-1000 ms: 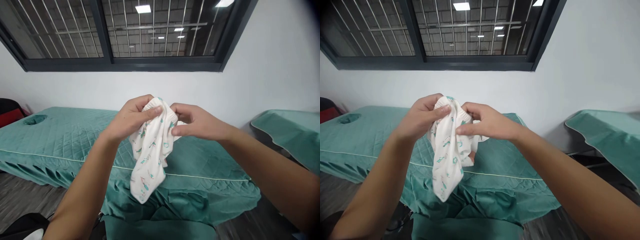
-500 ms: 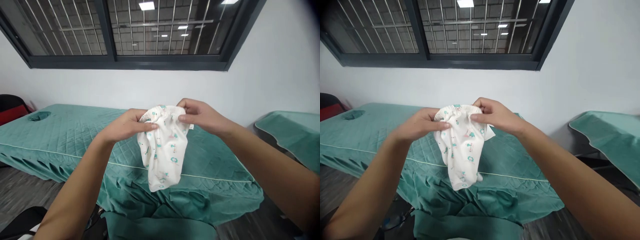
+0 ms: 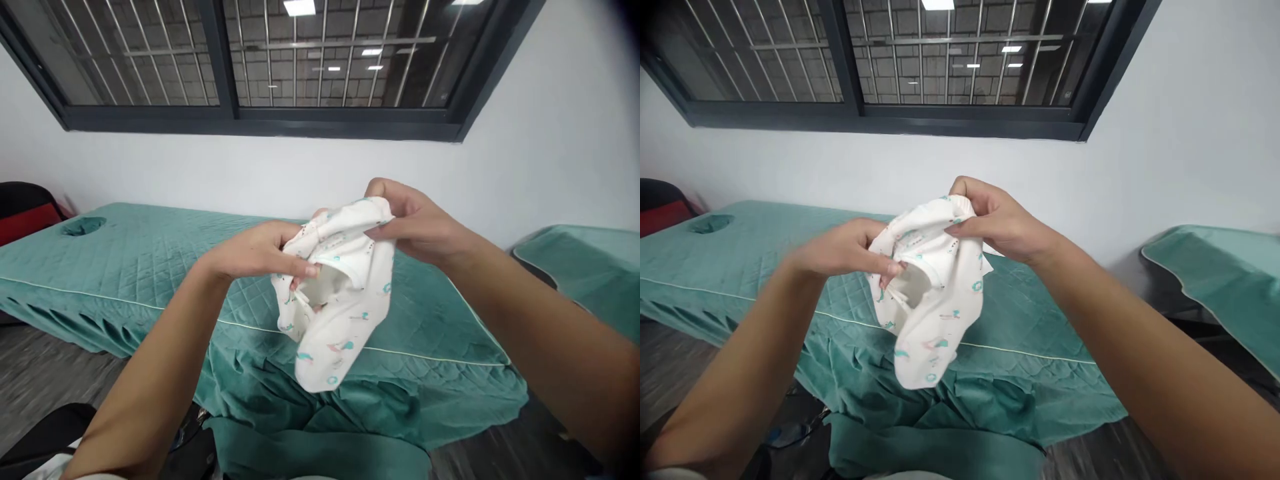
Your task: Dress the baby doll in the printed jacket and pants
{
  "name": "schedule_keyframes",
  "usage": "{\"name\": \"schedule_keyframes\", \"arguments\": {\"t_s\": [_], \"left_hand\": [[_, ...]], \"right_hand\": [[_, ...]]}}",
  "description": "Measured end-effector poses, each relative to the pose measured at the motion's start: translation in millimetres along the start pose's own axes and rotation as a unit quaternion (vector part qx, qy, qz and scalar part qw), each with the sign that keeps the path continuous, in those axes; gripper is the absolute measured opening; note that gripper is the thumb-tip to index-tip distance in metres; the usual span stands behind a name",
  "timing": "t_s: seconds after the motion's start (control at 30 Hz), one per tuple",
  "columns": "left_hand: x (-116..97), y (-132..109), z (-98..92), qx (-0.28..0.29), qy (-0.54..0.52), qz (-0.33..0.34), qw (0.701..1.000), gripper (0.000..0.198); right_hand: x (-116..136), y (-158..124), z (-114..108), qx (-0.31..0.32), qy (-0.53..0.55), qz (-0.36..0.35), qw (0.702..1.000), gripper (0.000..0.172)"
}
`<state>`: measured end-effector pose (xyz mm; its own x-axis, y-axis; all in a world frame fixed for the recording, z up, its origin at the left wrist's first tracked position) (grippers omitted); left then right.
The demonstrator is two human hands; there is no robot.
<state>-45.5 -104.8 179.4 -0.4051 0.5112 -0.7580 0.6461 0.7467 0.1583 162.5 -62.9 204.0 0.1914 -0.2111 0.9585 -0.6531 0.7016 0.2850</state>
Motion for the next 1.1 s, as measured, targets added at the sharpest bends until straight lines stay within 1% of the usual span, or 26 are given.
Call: {"name": "schedule_keyframes", "arguments": {"t_s": [0.07, 0.13, 0.2, 0.27, 0.3, 0.37, 0.43, 0.47, 0.53, 0.57, 0.63, 0.67, 0.73, 0.8, 0.83, 0.87, 0.9, 0.93, 1.03, 1.1], "left_hand": [[0, 2, -1.8, -0.068, -0.013, 0.015, 0.997, 0.036], [-2, 6, 0.1, -0.130, -0.038, 0.025, 0.990, 0.033], [-3, 10, 5.2, -0.166, -0.060, 0.023, 0.984, 0.028], [-2, 15, 11.9, -0.181, -0.086, 0.014, 0.980, 0.024], [-1, 17, 16.0, -0.179, -0.095, 0.008, 0.979, 0.024], [3, 22, 25.8, -0.152, -0.098, -0.003, 0.983, 0.023], [9, 26, 36.4, -0.113, -0.089, -0.008, 0.990, 0.024], [14, 28, 41.2, -0.099, -0.092, -0.010, 0.991, 0.025], [24, 32, 49.2, -0.085, -0.130, -0.018, 0.988, 0.028], [30, 34, 52.3, -0.086, -0.164, -0.021, 0.982, 0.031], [40, 39, 56.1, -0.106, -0.240, -0.023, 0.965, 0.036], [45, 41, 57.2, -0.123, -0.272, -0.024, 0.954, 0.037], [53, 45, 59.5, -0.151, -0.318, -0.035, 0.935, 0.038], [59, 46, 63.8, -0.149, -0.344, -0.063, 0.925, 0.036], [61, 46, 66.5, -0.138, -0.355, -0.078, 0.921, 0.036], [64, 45, 68.7, -0.130, -0.366, -0.090, 0.917, 0.036], [66, 43, 70.7, -0.121, -0.377, -0.099, 0.913, 0.037], [68, 41, 72.6, -0.108, -0.390, -0.105, 0.909, 0.039], [75, 34, 78.4, -0.043, -0.415, -0.110, 0.902, 0.049], [80, 31, 80.9, -0.007, -0.411, -0.103, 0.906, 0.052]], "right_hand": [[-6, -2, -3, 0.023, -0.007, 0.028, 0.999, 0.035], [-14, -3, -2, 0.050, -0.041, 0.061, 0.996, 0.036], [-21, -3, 4, 0.066, -0.081, 0.084, 0.991, 0.032], [-25, -2, 10, 0.054, -0.090, 0.083, 0.991, 0.028], [-26, -1, 12, 0.031, -0.075, 0.068, 0.994, 0.028], [-26, 1, 14, -0.038, -0.015, 0.024, 0.999, 0.029], [-30, 3, 13, -0.104, 0.051, -0.015, 0.993, 0.032], [-34, 3, 12, -0.127, 0.077, -0.023, 0.989, 0.033], [-44, 2, 10, -0.149, 0.116, -0.021, 0.982, 0.037], [-50, 1, 8, -0.149, 0.128, -0.008, 0.981, 0.038], [-64, -2, 4, -0.124, 0.142, 0.043, 0.981, 0.041], [-71, -4, 3, -0.099, 0.144, 0.079, 0.981, 0.041], [-83, -9, 3, -0.028, 0.136, 0.155, 0.978, 0.039], [-91, -14, 4, 0.042, 0.111, 0.213, 0.970, 0.035], [-94, -16, 4, 0.063, 0.096, 0.229, 0.967, 0.033], [-95, -16, 2, 0.067, 0.084, 0.234, 0.966, 0.031], [-96, -16, 0, 0.052, 0.077, 0.228, 0.969, 0.028], [-95, -15, -4, 0.019, 0.077, 0.210, 0.974, 0.026], [-90, -10, -18, -0.105, 0.120, 0.122, 0.980, 0.017], [-89, -8, -21, -0.139, 0.169, 0.079, 0.972, 0.015]]}}
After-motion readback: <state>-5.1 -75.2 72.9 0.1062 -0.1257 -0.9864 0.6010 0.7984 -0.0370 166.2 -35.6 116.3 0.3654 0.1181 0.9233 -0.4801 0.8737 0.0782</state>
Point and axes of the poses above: each hand's wrist, its own y-axis towards the middle knuckle, its own z-axis out of the palm, x = y × z, the point moved 4 cm from there along y, towards the middle knuckle, and after that the axes turned 15 degrees about y, right-handed, at the moved point
